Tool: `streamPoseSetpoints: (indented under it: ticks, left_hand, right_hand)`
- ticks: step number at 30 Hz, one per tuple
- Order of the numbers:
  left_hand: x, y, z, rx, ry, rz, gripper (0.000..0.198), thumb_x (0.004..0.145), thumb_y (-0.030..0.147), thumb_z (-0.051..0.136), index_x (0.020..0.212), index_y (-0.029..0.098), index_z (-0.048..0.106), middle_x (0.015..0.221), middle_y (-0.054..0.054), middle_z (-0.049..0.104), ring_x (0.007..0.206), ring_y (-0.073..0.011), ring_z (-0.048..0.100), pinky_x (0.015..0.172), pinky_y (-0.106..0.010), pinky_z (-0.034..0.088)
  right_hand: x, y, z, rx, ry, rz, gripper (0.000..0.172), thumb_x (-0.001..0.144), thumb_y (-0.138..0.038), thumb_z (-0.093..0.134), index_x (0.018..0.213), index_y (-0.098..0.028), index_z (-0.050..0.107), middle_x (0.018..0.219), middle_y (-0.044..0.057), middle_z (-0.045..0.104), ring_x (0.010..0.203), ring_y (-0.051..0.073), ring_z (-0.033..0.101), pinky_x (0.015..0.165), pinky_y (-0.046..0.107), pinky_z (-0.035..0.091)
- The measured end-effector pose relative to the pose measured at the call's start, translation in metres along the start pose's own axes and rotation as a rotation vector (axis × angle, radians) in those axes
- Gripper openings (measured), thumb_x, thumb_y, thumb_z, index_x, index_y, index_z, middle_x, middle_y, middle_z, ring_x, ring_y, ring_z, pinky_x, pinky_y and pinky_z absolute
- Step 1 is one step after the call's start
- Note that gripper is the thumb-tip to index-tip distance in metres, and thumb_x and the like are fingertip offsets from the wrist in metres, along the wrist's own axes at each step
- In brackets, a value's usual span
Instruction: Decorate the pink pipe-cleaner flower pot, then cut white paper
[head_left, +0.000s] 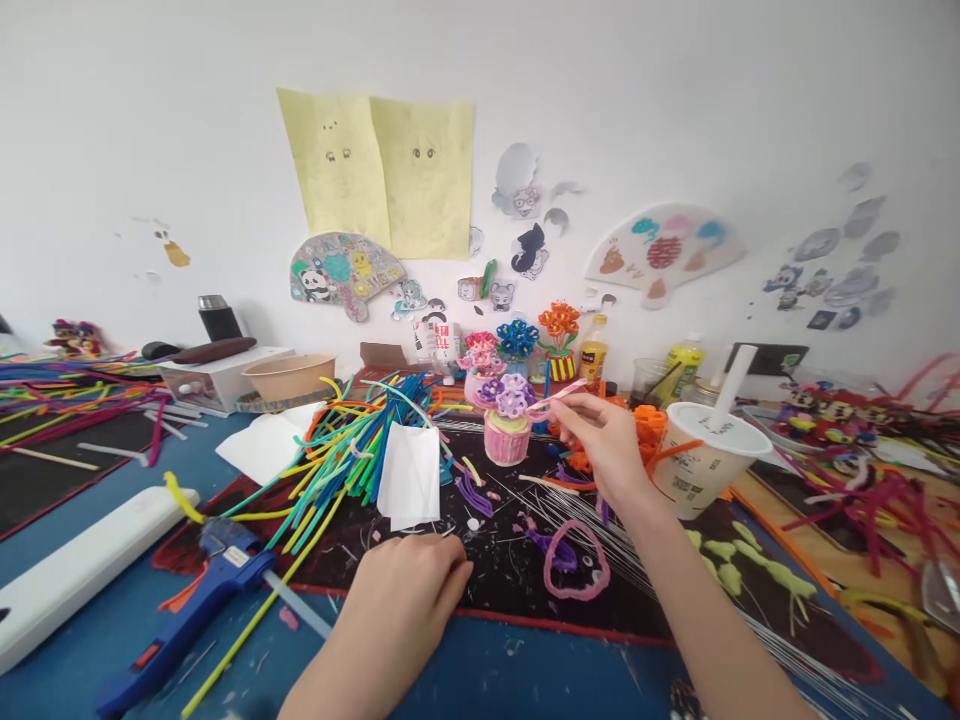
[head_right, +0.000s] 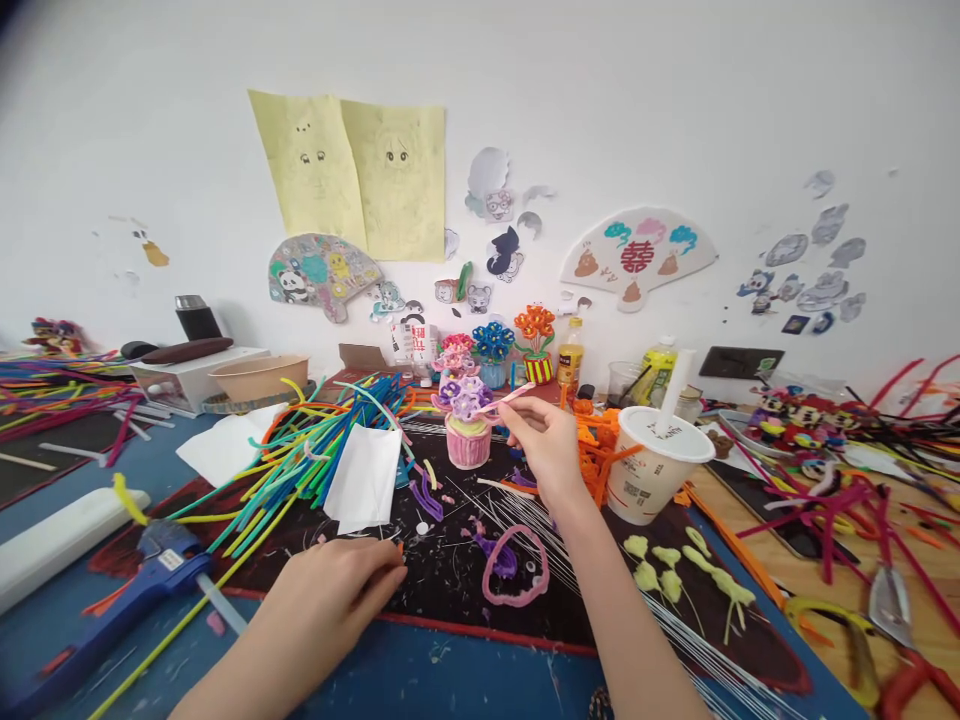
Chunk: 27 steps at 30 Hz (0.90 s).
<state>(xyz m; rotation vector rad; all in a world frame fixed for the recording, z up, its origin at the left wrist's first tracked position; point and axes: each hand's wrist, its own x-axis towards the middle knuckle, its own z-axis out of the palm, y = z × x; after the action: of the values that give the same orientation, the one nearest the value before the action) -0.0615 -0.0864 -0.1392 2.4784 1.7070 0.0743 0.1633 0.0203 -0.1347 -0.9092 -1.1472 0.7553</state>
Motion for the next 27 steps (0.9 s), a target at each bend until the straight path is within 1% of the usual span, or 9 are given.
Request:
streamPoseSetpoints:
  ticks: [6,9,12,15,17,19,21,24,27]
  left_hand:
    - [0.004,0.019,0.000,0.051,-0.072,0.066,0.033,0.097,0.025,0.032,0.086,0.021,0.063,0.094,-0.006,0.073,0.084,-0.0279,0.070,0.070,-0.039,0.050]
    - [0.008,0.035,0.002,0.084,-0.101,0.111,0.034,0.097,0.022,0.030,0.090,0.021,0.063,0.094,-0.006,0.072,0.086,-0.0297,0.069,0.074,-0.043,0.050]
    - [0.013,0.048,0.007,0.080,-0.073,0.163,0.034,0.097,0.020,0.029,0.091,0.022,0.063,0.094,-0.006,0.072,0.089,-0.0286,0.069,0.078,-0.042,0.048]
    - [0.020,0.051,0.007,0.062,0.028,0.094,0.030,0.097,0.022,0.031,0.092,0.024,0.061,0.091,-0.004,0.073,0.084,-0.0260,0.069,0.070,-0.035,0.045]
    - [0.026,0.047,0.001,0.069,0.163,-0.020,0.027,0.098,0.026,0.033,0.092,0.024,0.059,0.088,-0.003,0.073,0.080,-0.0254,0.070,0.062,-0.032,0.042]
    - [0.035,0.042,-0.011,0.066,0.344,-0.103,0.027,0.099,0.030,0.032,0.095,0.024,0.058,0.090,-0.003,0.072,0.079,-0.0249,0.069,0.059,-0.032,0.039]
    - [0.047,0.037,-0.023,0.053,0.470,-0.109,0.025,0.098,0.031,0.033,0.098,0.023,0.057,0.097,-0.003,0.071,0.082,-0.0247,0.068,0.057,-0.031,0.038]
    - [0.070,0.032,-0.033,0.056,0.503,-0.029,0.027,0.098,0.028,0.034,0.101,0.018,0.058,0.107,-0.009,0.067,0.092,-0.0267,0.066,0.062,-0.031,0.039]
    - [0.090,0.030,-0.030,0.000,0.463,0.026,0.027,0.098,0.028,0.035,0.098,0.019,0.060,0.096,-0.008,0.071,0.087,-0.0245,0.067,0.060,-0.029,0.038]
  right_hand:
    - [0.005,-0.003,-0.006,0.003,0.054,-0.027,0.025,0.066,-0.041,0.078,0.073,-0.018,0.071,0.058,0.000,0.065,0.047,0.012,0.049,0.046,0.026,0.040]
    - [0.002,0.000,0.002,-0.036,0.004,-0.034,0.025,0.065,-0.040,0.078,0.071,-0.017,0.071,0.061,0.002,0.067,0.046,0.013,0.050,0.045,0.026,0.040]
    - [-0.004,0.004,0.014,-0.092,-0.071,-0.059,0.022,0.067,-0.038,0.077,0.069,-0.017,0.072,0.064,0.004,0.068,0.051,0.015,0.054,0.048,0.027,0.043]
    - [-0.010,0.006,0.023,-0.114,-0.147,-0.069,0.020,0.068,-0.038,0.076,0.069,-0.018,0.071,0.062,0.002,0.066,0.052,0.016,0.056,0.051,0.028,0.045]
    - [-0.012,0.006,0.025,-0.111,-0.172,-0.070,0.022,0.069,-0.040,0.075,0.071,-0.018,0.071,0.061,0.002,0.065,0.052,0.015,0.055,0.051,0.028,0.045]
    - [-0.011,0.006,0.024,-0.107,-0.175,-0.070,0.024,0.070,-0.041,0.074,0.073,-0.018,0.070,0.063,0.002,0.065,0.053,0.015,0.055,0.052,0.028,0.045]
    - [-0.010,0.006,0.022,-0.103,-0.177,-0.067,0.025,0.070,-0.043,0.074,0.073,-0.019,0.070,0.064,0.002,0.065,0.053,0.015,0.055,0.052,0.027,0.045]
    - [-0.008,0.007,0.021,-0.082,-0.188,-0.051,0.028,0.068,-0.046,0.074,0.073,-0.019,0.069,0.067,0.002,0.067,0.053,0.016,0.057,0.052,0.028,0.046]
    - [-0.007,0.009,0.022,-0.063,-0.198,-0.035,0.029,0.068,-0.048,0.074,0.072,-0.020,0.068,0.067,0.003,0.068,0.055,0.016,0.059,0.052,0.028,0.046]
